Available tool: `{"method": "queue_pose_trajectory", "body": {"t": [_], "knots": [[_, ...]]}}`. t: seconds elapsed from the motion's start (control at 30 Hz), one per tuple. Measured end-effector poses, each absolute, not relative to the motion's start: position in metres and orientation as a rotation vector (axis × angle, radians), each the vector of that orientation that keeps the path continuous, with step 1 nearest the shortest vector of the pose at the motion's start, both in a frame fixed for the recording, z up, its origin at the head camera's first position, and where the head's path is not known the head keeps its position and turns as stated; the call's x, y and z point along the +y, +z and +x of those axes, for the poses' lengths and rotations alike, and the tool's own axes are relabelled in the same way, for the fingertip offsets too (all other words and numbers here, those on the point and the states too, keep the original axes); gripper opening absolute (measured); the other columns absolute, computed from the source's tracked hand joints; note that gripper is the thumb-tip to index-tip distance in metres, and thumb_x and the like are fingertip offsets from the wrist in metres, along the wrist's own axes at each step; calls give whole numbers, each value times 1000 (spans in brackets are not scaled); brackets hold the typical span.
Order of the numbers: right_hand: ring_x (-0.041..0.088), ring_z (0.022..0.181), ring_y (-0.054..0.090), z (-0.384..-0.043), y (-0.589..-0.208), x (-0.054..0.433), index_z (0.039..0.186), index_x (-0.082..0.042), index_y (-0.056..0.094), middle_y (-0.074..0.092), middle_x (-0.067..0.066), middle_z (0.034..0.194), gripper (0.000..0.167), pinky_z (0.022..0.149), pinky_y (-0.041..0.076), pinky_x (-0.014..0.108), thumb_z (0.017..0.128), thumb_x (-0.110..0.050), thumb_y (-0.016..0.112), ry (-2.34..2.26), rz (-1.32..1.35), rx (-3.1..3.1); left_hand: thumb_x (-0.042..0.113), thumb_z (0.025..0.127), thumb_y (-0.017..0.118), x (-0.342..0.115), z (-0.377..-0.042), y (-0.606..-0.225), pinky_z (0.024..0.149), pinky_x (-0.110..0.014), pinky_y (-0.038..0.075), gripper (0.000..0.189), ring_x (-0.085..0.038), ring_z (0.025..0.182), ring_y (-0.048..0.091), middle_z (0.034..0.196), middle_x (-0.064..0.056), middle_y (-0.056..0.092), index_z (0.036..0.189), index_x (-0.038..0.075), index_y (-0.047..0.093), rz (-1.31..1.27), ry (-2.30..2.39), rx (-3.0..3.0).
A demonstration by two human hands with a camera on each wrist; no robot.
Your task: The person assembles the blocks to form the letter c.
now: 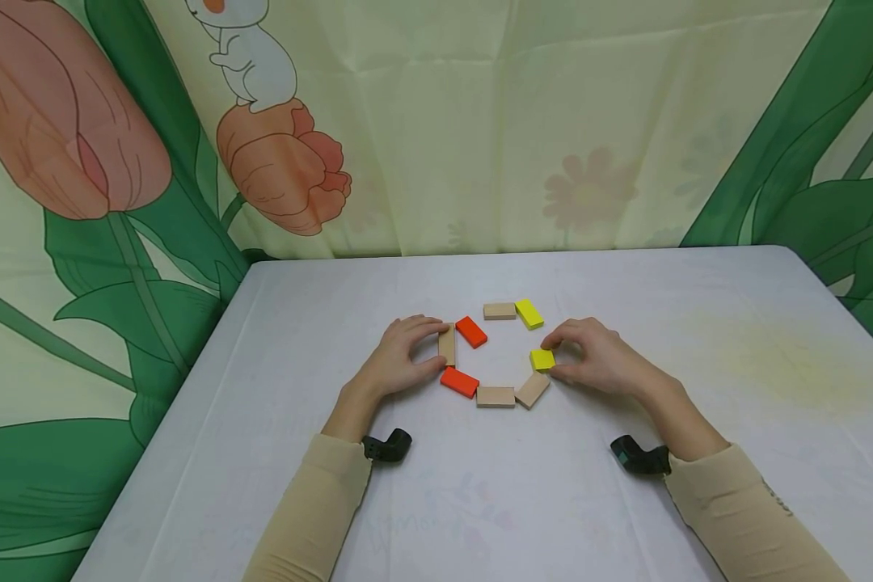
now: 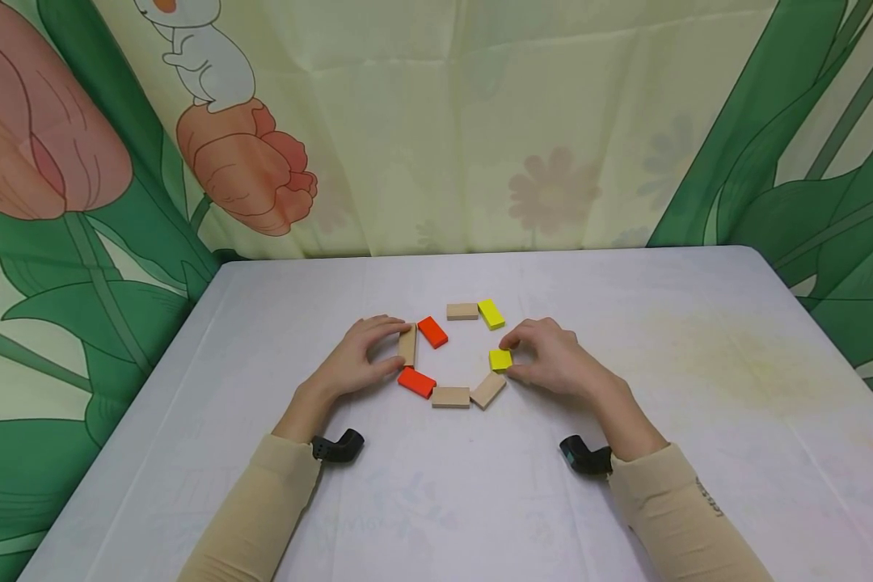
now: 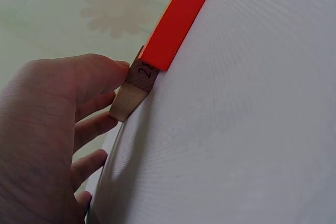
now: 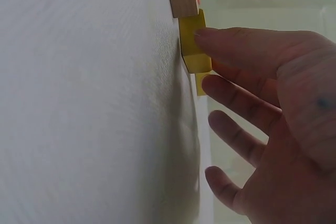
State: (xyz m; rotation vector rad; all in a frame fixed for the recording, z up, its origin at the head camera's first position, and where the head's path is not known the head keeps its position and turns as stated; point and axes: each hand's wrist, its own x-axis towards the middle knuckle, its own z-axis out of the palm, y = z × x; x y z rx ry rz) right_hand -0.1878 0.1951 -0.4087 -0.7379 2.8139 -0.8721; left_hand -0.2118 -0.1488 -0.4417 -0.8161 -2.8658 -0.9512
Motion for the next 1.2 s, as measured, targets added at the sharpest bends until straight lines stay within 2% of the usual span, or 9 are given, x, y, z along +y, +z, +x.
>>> {"method": "queue_pose_trajectory", "body": {"t": [0.4, 0.6, 1.2], "knots": [[34, 114, 56, -190, -406, 199, 114, -5, 72, 69, 6, 114, 30, 100, 42, 57, 85, -10, 78, -949, -797, 2804, 31, 90, 69, -150, -212, -442, 121, -53, 11, 53, -24, 141, 37, 143, -2, 56, 141, 17, 61, -815, -959, -2861], [36, 120, 52, -192, -403, 201, 119, -4, 70, 67, 10, 120, 32, 103, 40, 57, 88, -9, 76, -999, -751, 2791, 32, 90, 69, -150, -212, -442, 121, -53, 12, 53, -23, 141, 38, 143, -2, 56, 141, 17, 61, -822, -961, -2858], [39, 122, 51, -215, -383, 189, 125, 0, 65, 64, 15, 125, 37, 104, 39, 60, 90, -9, 75, -1050, -781, 2783, 33, 91, 69, -150, -212, -442, 121, -50, 10, 53, -24, 142, 36, 143, -2, 56, 141, 17, 60, -814, -984, -2869]]}}
